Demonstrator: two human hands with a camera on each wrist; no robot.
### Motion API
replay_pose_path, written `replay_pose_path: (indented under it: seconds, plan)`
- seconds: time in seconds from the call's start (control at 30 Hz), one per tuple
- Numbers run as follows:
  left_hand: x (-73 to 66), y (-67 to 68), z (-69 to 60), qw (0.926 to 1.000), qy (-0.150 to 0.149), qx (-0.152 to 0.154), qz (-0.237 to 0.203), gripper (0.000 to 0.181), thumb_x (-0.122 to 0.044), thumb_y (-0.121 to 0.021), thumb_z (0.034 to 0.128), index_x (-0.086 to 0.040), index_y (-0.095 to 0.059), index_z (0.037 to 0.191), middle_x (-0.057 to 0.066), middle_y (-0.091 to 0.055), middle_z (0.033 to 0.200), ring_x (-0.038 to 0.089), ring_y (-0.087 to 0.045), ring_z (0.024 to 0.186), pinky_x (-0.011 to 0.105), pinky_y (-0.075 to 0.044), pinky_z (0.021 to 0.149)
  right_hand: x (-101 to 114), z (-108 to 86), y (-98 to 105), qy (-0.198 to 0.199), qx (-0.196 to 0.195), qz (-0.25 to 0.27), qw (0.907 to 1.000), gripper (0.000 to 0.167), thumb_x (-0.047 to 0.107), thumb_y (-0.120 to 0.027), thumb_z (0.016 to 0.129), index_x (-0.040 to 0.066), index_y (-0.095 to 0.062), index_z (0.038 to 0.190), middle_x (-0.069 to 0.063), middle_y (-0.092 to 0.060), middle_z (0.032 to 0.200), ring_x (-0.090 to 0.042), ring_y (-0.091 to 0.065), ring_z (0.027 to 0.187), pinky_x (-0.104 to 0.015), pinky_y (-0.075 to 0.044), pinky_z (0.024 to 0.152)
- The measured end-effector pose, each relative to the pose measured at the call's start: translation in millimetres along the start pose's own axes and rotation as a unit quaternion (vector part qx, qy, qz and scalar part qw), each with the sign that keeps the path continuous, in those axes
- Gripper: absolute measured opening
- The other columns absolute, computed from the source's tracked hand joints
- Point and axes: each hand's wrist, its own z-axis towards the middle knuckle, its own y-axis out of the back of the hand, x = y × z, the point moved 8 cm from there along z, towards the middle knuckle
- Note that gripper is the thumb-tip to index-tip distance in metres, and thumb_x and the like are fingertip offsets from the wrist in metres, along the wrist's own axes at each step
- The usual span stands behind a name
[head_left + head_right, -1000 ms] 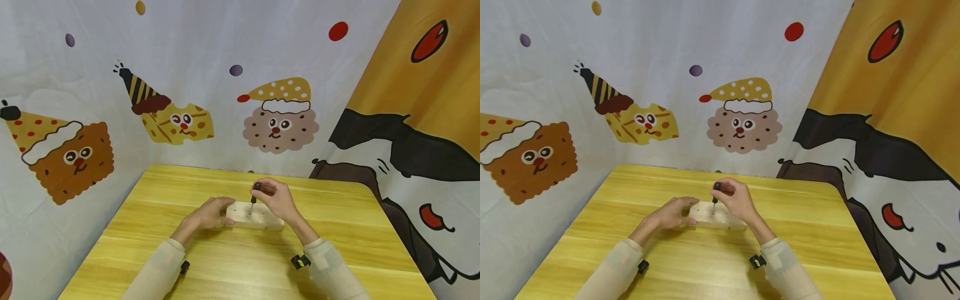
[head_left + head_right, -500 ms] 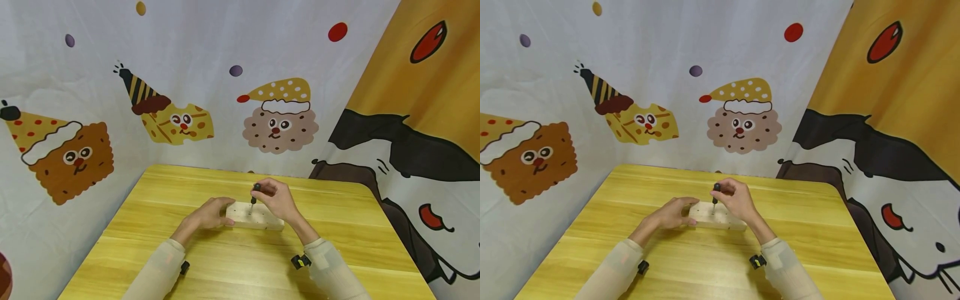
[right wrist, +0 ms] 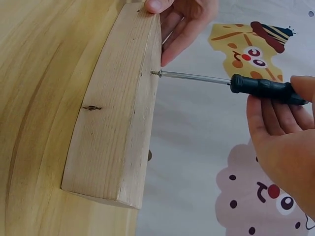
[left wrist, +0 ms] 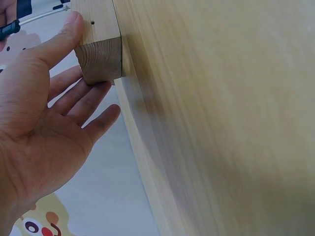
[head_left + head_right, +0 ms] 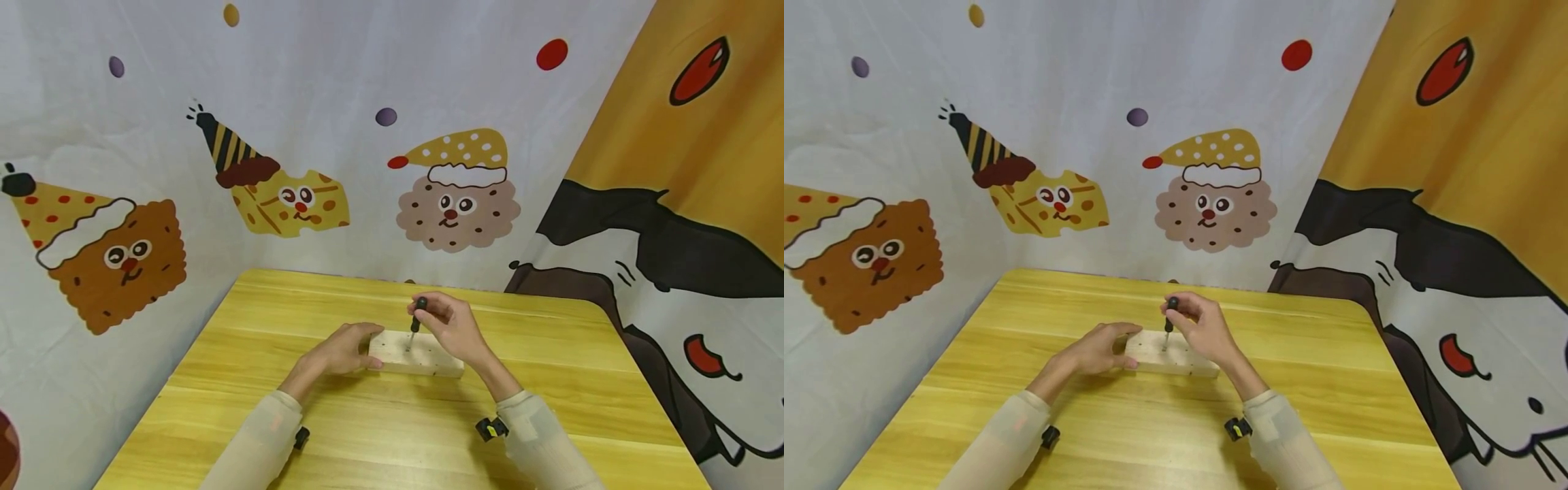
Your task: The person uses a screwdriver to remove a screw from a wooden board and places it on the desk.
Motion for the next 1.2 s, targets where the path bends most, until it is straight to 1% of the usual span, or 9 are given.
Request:
replay_pose_path:
  seconds: [0.1,0.2,0.33,0.43,0.77,0.9,1.03,1.2]
  plan:
    - [0.5,-0.4,0.0,1.0000,0.000,0.000,0.001,0.080,-0.032,-0.090,0.0992,-0.004,-0.055,0.165,0.017,-0.058,0.170,0.040,-0.053,0.160,0.060,-0.046,0.134,-2,0.1,1,-0.002,-0.009,-0.001,1.0000,0.027,0.009,-0.073,0.111,0.000,-0.075,0.137,-0.021,-0.082,0.127,-0.009,-0.082,0.114,-0.023,-0.068,0.098]
    - [1.4,-0.6,-0.1,1.0000,0.002,0.000,0.000,0.080,-0.033,-0.090,0.0990,-0.004,-0.055,0.166,0.017,-0.058,0.170,0.040,-0.053,0.161,0.060,-0.046,0.134,-4,0.3,2,-0.011,-0.017,-0.011,0.9997,0.026,0.011,-0.076,0.109,0.003,-0.077,0.134,-0.019,-0.083,0.126,-0.014,-0.083,0.112,-0.023,-0.068,0.097]
    - [2.0,-0.7,0.0,1.0000,0.005,0.000,-0.001,0.080,-0.033,-0.090,0.0991,-0.005,-0.055,0.166,0.016,-0.058,0.170,0.040,-0.053,0.160,0.060,-0.046,0.133,-6,0.6,3,-0.026,-0.026,-0.017,0.9992,0.025,0.013,-0.081,0.107,0.007,-0.078,0.131,-0.018,-0.084,0.121,-0.012,-0.083,0.105,-0.023,-0.068,0.093]
    - [1.9,-0.5,0.4,1.0000,0.005,0.000,-0.001,0.080,-0.033,-0.090,0.0992,-0.005,-0.056,0.166,0.016,-0.058,0.170,0.039,-0.054,0.160,0.060,-0.046,0.133,-8,0.9,4,-0.031,-0.029,-0.017,0.9989,0.025,0.013,-0.083,0.105,0.007,-0.078,0.129,-0.019,-0.085,0.117,-0.011,-0.083,0.100,-0.024,-0.069,0.090]
    - [1.6,-0.2,1.3,1.0000,0.004,-0.002,0.005,0.080,-0.034,-0.090,0.0990,-0.006,-0.056,0.166,0.016,-0.059,0.170,0.039,-0.054,0.160,0.060,-0.046,0.133,-10,0.2,6,-0.044,-0.032,-0.012,0.9985,0.027,0.014,-0.085,0.103,0.009,-0.078,0.128,-0.019,-0.084,0.116,-0.008,-0.081,0.096,-0.025,-0.068,0.086]
    - [1.9,-1.1,0.7,1.0000,0.005,0.000,0.003,0.080,-0.034,-0.090,0.0993,-0.006,-0.055,0.166,0.016,-0.059,0.170,0.039,-0.054,0.160,0.060,-0.047,0.133,-8,0.1,6,-0.044,-0.040,-0.012,0.9981,0.029,0.013,-0.087,0.101,0.008,-0.078,0.128,-0.019,-0.084,0.116,-0.009,-0.080,0.096,-0.024,-0.068,0.086]
    - [2.1,-1.8,0.7,1.0000,0.006,0.002,0.001,0.080,-0.034,-0.090,0.0995,-0.006,-0.055,0.166,0.016,-0.058,0.170,0.039,-0.054,0.160,0.060,-0.046,0.133,-7,-0.4,8,-0.046,-0.045,-0.014,0.9978,0.031,0.011,-0.087,0.101,0.002,-0.076,0.128,-0.019,-0.085,0.118,-0.009,-0.081,0.099,-0.022,-0.067,0.089]
    - [1.7,-1.6,0.9,1.0000,0.003,0.002,0.001,0.080,-0.033,-0.090,0.0998,-0.005,-0.055,0.166,0.016,-0.058,0.170,0.039,-0.054,0.160,0.059,-0.046,0.133,-4,0.3,7,-0.037,-0.032,-0.011,0.9987,0.029,0.009,-0.081,0.105,-0.002,-0.076,0.132,-0.020,-0.085,0.124,-0.013,-0.084,0.106,-0.022,-0.068,0.093]
